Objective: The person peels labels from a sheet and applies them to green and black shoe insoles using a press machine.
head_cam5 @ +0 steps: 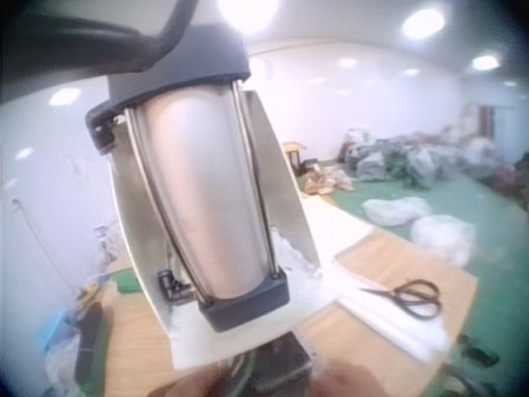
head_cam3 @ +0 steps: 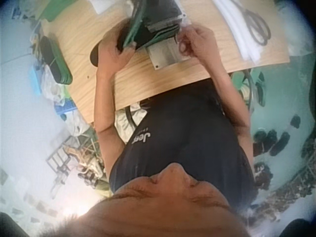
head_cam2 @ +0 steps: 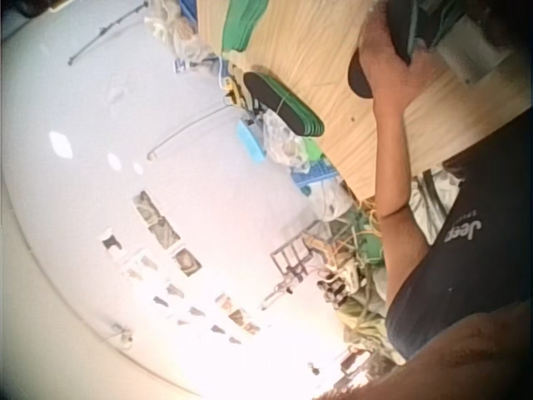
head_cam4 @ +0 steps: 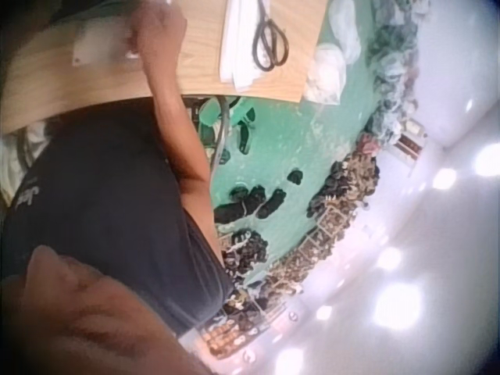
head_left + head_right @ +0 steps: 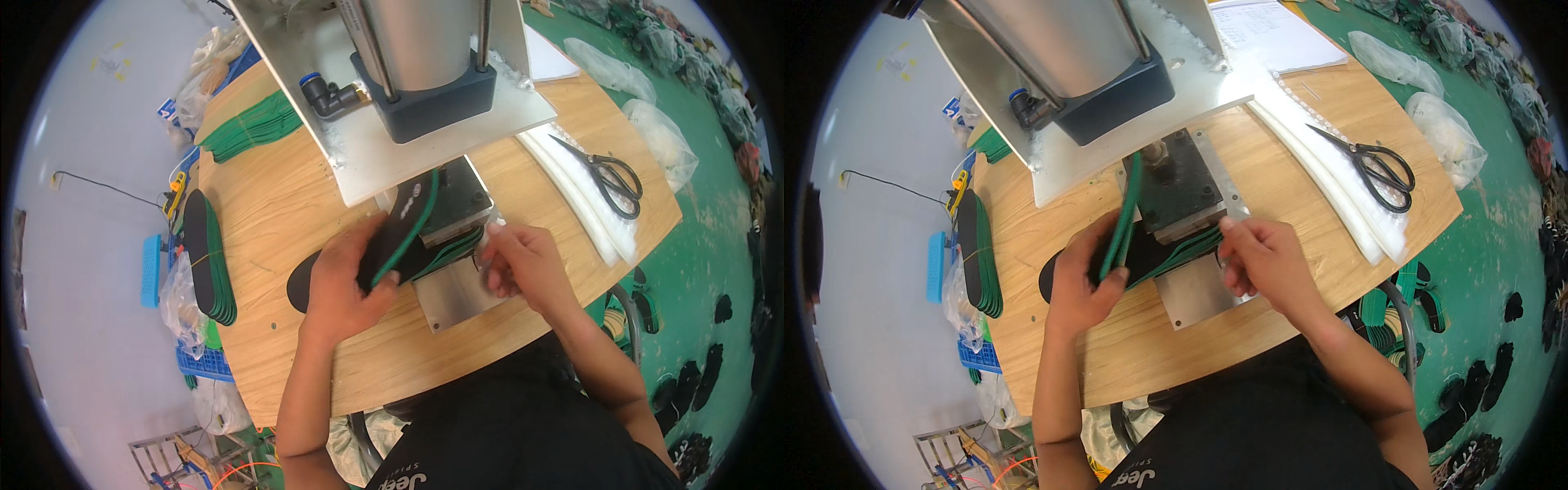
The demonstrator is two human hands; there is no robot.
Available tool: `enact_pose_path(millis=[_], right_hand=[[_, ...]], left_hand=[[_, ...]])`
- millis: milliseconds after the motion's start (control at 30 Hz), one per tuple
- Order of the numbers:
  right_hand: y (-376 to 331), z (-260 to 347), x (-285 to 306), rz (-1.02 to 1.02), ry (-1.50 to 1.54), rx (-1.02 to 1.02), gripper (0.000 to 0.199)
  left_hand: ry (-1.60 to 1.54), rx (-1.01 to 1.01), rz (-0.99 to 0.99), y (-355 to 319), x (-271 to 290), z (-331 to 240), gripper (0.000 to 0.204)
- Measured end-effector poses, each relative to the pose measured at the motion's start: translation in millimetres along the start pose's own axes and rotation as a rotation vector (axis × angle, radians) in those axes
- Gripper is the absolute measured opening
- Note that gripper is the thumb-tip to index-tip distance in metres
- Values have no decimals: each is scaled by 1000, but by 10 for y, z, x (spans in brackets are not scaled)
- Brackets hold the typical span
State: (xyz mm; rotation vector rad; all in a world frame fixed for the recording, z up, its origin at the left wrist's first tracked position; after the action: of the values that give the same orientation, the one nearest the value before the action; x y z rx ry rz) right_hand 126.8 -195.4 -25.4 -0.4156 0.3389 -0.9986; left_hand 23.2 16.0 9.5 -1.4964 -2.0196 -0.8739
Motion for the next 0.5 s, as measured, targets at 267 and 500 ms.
enact_pose_path(millis=[267,500], right_hand=[[-205,-35,181,-30,-372,685,16],[-94,277,5,55,-1004,1189,26]], left_hand=[[276,-96,65,25,-90,14,77],[273,-109,62,32,-63,1,75]])
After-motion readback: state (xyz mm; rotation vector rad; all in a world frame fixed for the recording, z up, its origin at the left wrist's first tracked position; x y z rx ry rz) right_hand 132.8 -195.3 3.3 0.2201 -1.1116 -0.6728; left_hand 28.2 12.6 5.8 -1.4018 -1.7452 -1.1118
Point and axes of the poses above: each hand's wrist, its own y-axis towards the middle knuckle, its own x-axis out of the back of the hand, z = x × y, the point moved 3 cm from there along y, towards the middle knuckle, and after that the axes turned 2 degrees about -x, right-handed, at the moved point
